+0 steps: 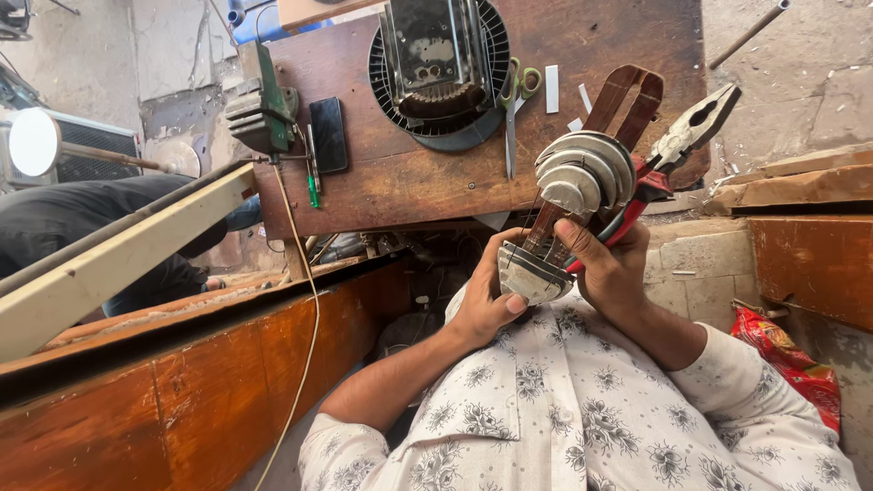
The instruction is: The person winds copper wire around a wooden jig holding two metal fan motor components. They repeatedly wrap the wire, use pliers to cut and tuck the wire ends, and rotate the jig to continue winding. The person places the jig on the workbench and briefly reaches for a container before the clip ends.
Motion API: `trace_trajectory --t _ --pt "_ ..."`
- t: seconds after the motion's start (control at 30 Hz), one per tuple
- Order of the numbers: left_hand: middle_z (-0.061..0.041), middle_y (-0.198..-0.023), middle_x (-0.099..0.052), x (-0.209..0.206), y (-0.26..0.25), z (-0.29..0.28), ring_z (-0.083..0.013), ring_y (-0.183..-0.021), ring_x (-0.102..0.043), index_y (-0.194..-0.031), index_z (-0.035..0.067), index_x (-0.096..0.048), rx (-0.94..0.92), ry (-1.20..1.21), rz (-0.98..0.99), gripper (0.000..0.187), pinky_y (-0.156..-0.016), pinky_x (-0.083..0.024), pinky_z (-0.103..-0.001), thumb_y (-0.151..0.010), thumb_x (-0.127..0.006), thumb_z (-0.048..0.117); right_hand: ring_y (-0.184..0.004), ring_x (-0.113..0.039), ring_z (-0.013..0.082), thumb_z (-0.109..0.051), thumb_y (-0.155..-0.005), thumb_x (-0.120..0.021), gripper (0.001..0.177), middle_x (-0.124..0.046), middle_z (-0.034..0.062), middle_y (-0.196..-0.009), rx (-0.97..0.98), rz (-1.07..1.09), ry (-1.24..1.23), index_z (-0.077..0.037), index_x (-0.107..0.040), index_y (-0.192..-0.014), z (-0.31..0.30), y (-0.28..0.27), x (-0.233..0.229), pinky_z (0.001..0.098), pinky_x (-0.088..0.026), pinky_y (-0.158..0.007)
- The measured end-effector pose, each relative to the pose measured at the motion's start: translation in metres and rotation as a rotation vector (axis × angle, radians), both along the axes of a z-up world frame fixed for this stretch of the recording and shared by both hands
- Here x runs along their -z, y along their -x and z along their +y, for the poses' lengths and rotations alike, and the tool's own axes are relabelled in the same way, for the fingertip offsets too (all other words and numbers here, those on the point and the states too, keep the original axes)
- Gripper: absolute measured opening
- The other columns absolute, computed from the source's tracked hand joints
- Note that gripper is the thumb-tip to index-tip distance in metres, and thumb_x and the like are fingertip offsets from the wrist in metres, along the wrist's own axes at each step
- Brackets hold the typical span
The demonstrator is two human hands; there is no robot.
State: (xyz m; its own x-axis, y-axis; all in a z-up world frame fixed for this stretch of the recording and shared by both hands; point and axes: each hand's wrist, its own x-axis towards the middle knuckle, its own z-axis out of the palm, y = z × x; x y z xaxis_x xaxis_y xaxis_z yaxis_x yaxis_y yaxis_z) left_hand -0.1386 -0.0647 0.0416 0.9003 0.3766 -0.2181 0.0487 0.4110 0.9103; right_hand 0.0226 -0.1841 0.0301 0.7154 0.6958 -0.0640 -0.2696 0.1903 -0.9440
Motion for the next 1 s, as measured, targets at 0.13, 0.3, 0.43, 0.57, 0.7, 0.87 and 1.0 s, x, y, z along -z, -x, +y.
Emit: trace_trajectory --t 0.13,0.3,0.43,0.57,0.7,0.87,1.0 --pt "-0.017 -0.136 -0.055 0.0 -0.015 0.004 -0.0239 -0.126 -0.061 -0.15 0.001 -0.04 -0.047 0.1 -0.112 0.119 -0.11 -0.054 -0.041 -0.07 -0.082 0.078 -0.075 -0.07 0.0102 -0.008 -0.1 -0.076 0.014 -0.074 0.0055 -0.093 -0.023 0.01 0.001 0.0 -0.068 -0.108 -0.012 -0.015 0.006 0.0249 -0.054 -0.062" --pt "-0.017 -0.141 -0.056 0.012 -0.016 0.038 -0.0249 -0.119 -0.065 -0.156 0.004 -0.038 -0.028 0.348 -0.363 0.115 -0.102 -0.055 -0.041 -0.074 -0.082 0.071 -0.136 -0.049 0.0387 0.003 -0.086 -0.057 0.045 -0.039 0.0356 -0.151 0.068 -1.13 0.283 0.0 -0.062 -0.13 -0.045 -0.058 -0.014 0.0563 -0.044 -0.107" --pt "-0.018 -0.14 -0.057 0.017 -0.004 0.069 -0.0272 -0.118 -0.066 -0.157 0.006 -0.039 -0.028 0.454 -0.567 0.112 -0.099 -0.057 -0.044 -0.076 -0.076 0.074 -0.139 -0.042 0.0438 -0.015 -0.085 -0.074 0.039 -0.041 0.0275 -0.155 -0.099 -1.568 0.593 -0.015 -0.076 -0.124 -0.062 -0.069 -0.022 0.0759 -0.017 -0.107" --pt "-0.018 -0.14 -0.059 0.018 0.0 0.083 -0.0295 -0.118 -0.067 -0.158 0.008 -0.041 0.009 0.557 -0.665 0.109 -0.096 -0.058 -0.047 -0.078 -0.069 0.076 -0.145 -0.044 0.0235 -0.009 -0.091 -0.071 0.032 -0.045 0.0128 -0.166 -0.216 -1.477 0.599 -0.014 -0.069 -0.123 -0.058 -0.068 -0.018 0.0722 -0.018 -0.12" --pt "-0.019 -0.139 -0.06 0.026 0.003 0.079 -0.0318 -0.117 -0.068 -0.159 0.01 -0.042 0.089 0.617 -0.724 0.106 -0.093 -0.06 -0.05 -0.08 -0.063 0.078 -0.155 -0.03 0.0254 -0.007 -0.084 -0.071 0.059 -0.031 0.022 -0.17 -0.196 -1.466 0.508 -0.019 -0.067 -0.142 -0.048 -0.065 -0.016 0.0782 -0.013 -0.12" --pt "-0.021 -0.139 -0.061 0.051 0.009 0.082 -0.0355 -0.117 -0.069 -0.159 0.011 -0.044 0.087 0.675 -0.726 0.105 -0.089 -0.061 -0.055 -0.08 -0.057 0.08 -0.161 -0.008 0.0401 -0.014 -0.086 -0.072 0.067 -0.009 0.0367 -0.169 -0.224 -1.616 0.61 -0.012 -0.059 -0.152 -0.039 -0.062 -0.023 0.0809 -0.001 -0.116" --pt "-0.024 -0.141 -0.059 0.065 0.014 0.085 -0.039 -0.118 -0.068 -0.149 0.01 -0.047 -0.092 0.764 -0.668 0.101 -0.089 -0.061 -0.058 -0.079 -0.056 0.083 -0.16 -0.011 0.0428 -0.02 -0.09 -0.075 0.067 -0.011 0.0405 -0.166 -0.254 -1.581 0.58 -0.01 -0.059 -0.154 -0.035 -0.06 -0.029 0.0816 0.0 -0.116"
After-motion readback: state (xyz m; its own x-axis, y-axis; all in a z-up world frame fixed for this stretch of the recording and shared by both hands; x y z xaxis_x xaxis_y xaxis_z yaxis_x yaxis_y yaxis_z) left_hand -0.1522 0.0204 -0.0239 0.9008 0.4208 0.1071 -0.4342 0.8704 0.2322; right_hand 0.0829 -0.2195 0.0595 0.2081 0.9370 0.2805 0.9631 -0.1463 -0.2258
